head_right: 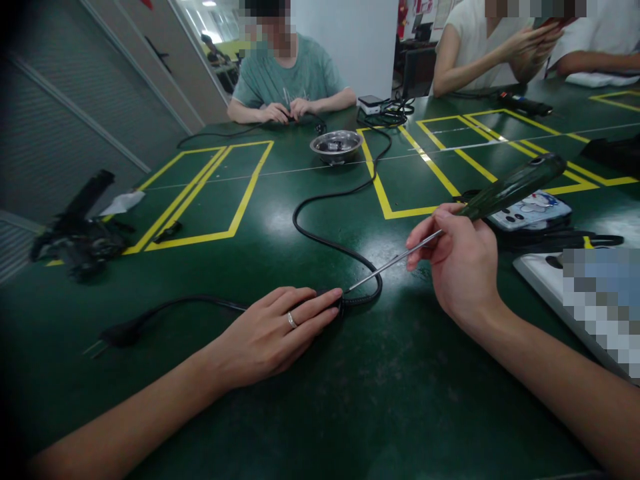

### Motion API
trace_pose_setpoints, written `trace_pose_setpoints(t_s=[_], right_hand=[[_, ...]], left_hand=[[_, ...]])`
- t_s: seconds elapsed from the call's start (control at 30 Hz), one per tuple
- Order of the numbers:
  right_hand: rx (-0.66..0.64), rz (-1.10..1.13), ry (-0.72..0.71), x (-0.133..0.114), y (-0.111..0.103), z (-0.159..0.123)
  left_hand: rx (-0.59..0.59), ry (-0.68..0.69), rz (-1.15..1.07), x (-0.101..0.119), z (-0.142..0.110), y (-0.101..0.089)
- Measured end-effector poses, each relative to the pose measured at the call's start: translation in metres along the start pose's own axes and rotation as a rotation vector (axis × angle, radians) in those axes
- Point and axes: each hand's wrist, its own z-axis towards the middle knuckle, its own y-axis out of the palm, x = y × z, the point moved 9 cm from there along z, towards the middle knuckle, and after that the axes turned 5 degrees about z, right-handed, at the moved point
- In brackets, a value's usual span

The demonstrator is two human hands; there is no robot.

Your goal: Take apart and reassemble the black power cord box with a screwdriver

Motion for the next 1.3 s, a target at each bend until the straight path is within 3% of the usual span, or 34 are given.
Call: trace_pose_setpoints(t_s=[0.23,1.07,1.2,1.3], right_hand=[[-0.022,0.045,0.016,0.006,-0.001,0.003],[-0.011,0.112,0.062,0.011,-0.003,0.001],[-0.039,0.146,0.054,0.011,-0.003,0.001],[-0.064,0.158,0.052,0.012,-0.001,0.000]], left_hand=[[-0.049,-0.044,-0.051,-0.004,0.001,0.005],[0.024,-0.032,-0.086,-0.004,0.002,-0.001],[0.087,-0.075,-0.135,-0.010,0.000,-0.004],[0.058,-0.113,-0.168,-0.014,-0.002,0.000]])
